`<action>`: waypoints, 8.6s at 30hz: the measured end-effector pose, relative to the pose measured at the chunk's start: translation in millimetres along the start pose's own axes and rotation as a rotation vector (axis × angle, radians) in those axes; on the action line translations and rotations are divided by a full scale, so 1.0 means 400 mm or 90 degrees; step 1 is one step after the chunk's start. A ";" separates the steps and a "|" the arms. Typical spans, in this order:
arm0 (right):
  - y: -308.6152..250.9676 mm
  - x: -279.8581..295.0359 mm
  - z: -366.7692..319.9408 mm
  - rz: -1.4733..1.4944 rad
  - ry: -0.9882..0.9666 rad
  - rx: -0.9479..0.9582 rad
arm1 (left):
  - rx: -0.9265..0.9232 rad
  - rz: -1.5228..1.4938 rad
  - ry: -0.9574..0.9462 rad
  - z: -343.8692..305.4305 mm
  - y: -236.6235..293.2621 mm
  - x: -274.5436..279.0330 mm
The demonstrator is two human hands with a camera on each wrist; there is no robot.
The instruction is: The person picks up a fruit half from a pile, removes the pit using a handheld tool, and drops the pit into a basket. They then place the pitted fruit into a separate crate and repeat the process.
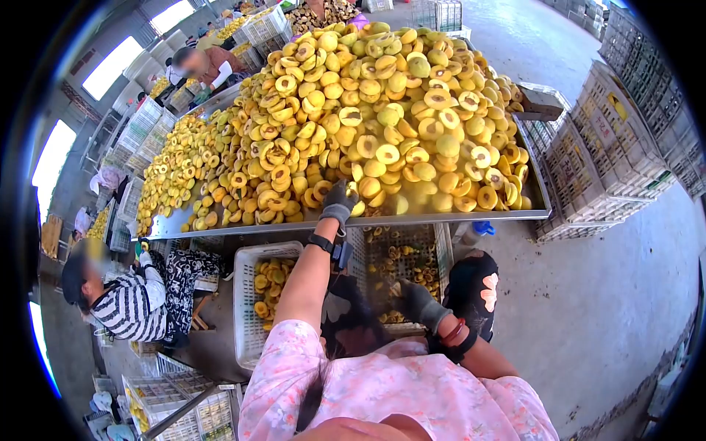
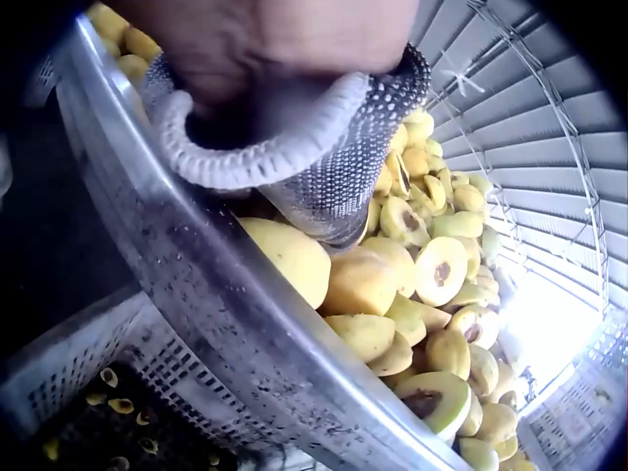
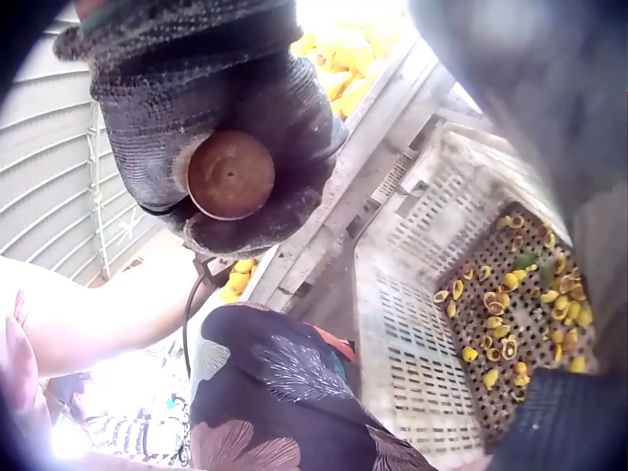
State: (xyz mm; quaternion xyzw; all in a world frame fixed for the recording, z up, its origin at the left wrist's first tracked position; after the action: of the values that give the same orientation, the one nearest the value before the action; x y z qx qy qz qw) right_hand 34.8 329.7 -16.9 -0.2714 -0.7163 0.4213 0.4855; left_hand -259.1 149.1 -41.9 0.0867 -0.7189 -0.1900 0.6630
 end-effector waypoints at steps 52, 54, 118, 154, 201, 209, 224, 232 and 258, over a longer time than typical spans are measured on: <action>-0.178 0.051 0.001 0.154 0.232 0.204 | -0.369 -0.661 0.254 -0.598 0.302 0.127; -0.184 0.055 -0.001 0.168 0.228 0.206 | -0.364 -0.674 0.250 -0.605 0.306 0.133; -0.097 0.015 -0.039 0.176 -0.089 -0.148 | 0.076 0.199 -0.105 -0.071 0.111 0.064; -0.138 0.126 0.025 0.285 0.237 0.188 | -0.299 -0.834 -0.064 -0.583 0.240 0.068; -0.187 0.059 0.016 0.029 0.182 0.145 | -0.264 -1.003 0.137 -0.608 0.290 0.140; -0.228 0.052 -0.010 0.150 0.119 0.141 | -0.264 -0.941 0.195 -0.615 0.283 0.132; -0.223 0.133 -0.032 0.260 0.268 0.188 | -0.229 -0.787 0.041 -0.621 0.286 0.172; -0.232 0.085 -0.053 0.320 0.119 0.142 | -0.235 -0.776 0.165 -0.605 0.270 0.195; -0.225 0.046 -0.030 0.331 0.127 0.190 | -0.379 -0.842 0.183 -0.641 0.307 0.165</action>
State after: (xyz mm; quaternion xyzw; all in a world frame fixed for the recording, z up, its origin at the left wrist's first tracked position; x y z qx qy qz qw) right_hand 40.6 303.7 71.9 -0.4112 -0.5019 0.6029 0.4642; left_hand 2.3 195.9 79.2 0.3423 -0.3408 -0.7236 0.4930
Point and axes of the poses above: each hand's wrist, its own z-axis towards the middle knuckle, its own x-axis out of the back of the hand, y = z × x, the point moved 2 cm from there along z, towards the middle knuckle, and after that the axes turned 4 degrees about -y, right-handed, at the moved point
